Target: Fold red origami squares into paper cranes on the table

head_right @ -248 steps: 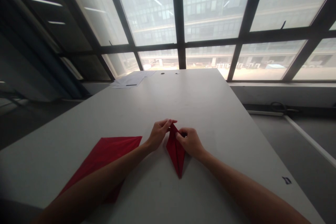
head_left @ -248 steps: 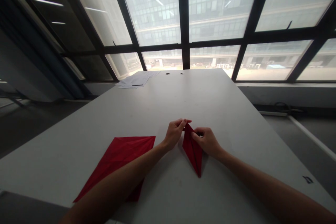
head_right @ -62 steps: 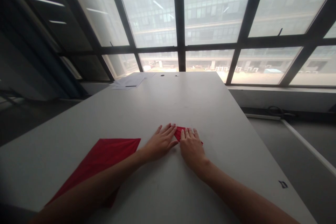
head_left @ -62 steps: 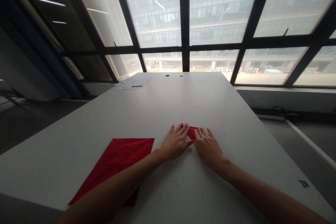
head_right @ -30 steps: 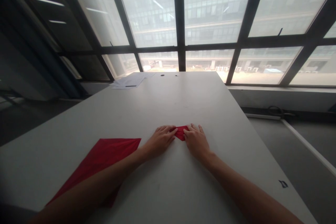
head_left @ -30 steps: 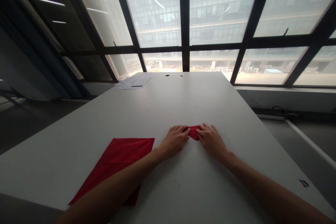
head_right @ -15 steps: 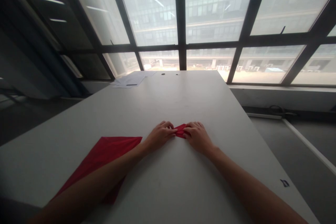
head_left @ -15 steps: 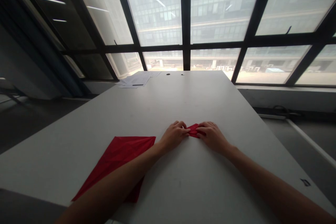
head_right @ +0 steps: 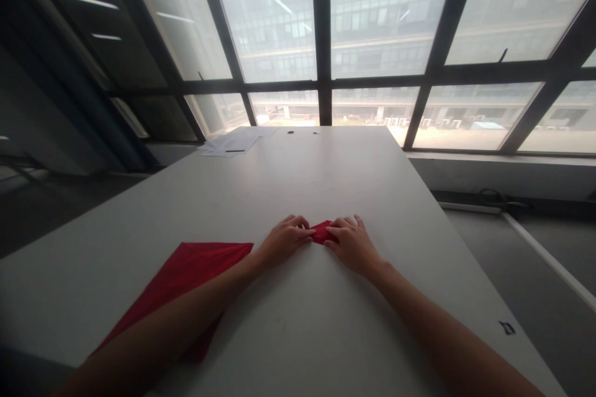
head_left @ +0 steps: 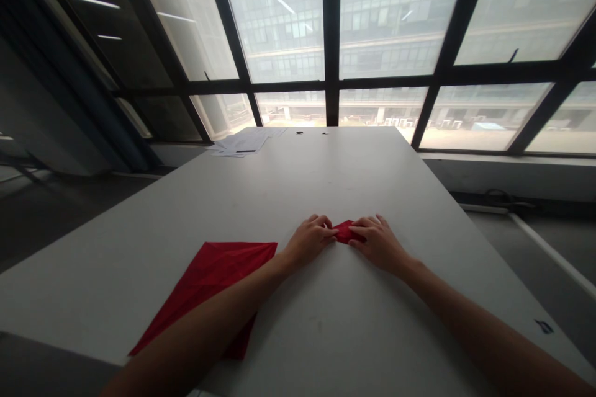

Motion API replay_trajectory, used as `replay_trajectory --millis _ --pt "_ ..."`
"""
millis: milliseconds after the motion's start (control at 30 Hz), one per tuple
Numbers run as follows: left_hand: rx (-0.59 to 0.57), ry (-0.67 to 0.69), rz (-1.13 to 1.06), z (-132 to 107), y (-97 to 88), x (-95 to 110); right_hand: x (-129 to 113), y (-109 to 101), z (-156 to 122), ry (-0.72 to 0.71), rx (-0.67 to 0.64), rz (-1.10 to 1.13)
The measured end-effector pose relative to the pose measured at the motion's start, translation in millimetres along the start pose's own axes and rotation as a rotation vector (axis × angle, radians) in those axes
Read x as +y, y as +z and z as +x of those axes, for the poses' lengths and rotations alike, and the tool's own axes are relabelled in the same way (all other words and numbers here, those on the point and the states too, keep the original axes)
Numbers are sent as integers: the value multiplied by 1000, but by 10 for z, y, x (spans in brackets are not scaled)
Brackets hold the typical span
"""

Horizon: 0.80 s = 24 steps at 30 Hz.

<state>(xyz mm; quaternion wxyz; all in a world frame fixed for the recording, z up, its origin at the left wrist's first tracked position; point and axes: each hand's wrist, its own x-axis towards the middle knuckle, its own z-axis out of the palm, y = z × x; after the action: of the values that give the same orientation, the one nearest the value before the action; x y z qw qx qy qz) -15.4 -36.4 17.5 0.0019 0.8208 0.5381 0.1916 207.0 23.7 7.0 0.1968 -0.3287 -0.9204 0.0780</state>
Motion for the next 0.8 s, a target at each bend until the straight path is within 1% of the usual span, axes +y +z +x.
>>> replay_trajectory --millis 233,367,467,633,800 --pt "23 -12 -24 5 14 -14 -12 24 0 -7 17 -14" --pt "18 -22 -50 11 26 -27 -23 37 5 -8 32 -42" --pt "44 -27 -50 14 45 -40 -26 34 15 -8 55 -27" --pt "101 -64 -59 17 80 -42 -27 21 35 15 155 44" --pt "230 -108 -226 30 48 8 -13 11 47 39 283 111"
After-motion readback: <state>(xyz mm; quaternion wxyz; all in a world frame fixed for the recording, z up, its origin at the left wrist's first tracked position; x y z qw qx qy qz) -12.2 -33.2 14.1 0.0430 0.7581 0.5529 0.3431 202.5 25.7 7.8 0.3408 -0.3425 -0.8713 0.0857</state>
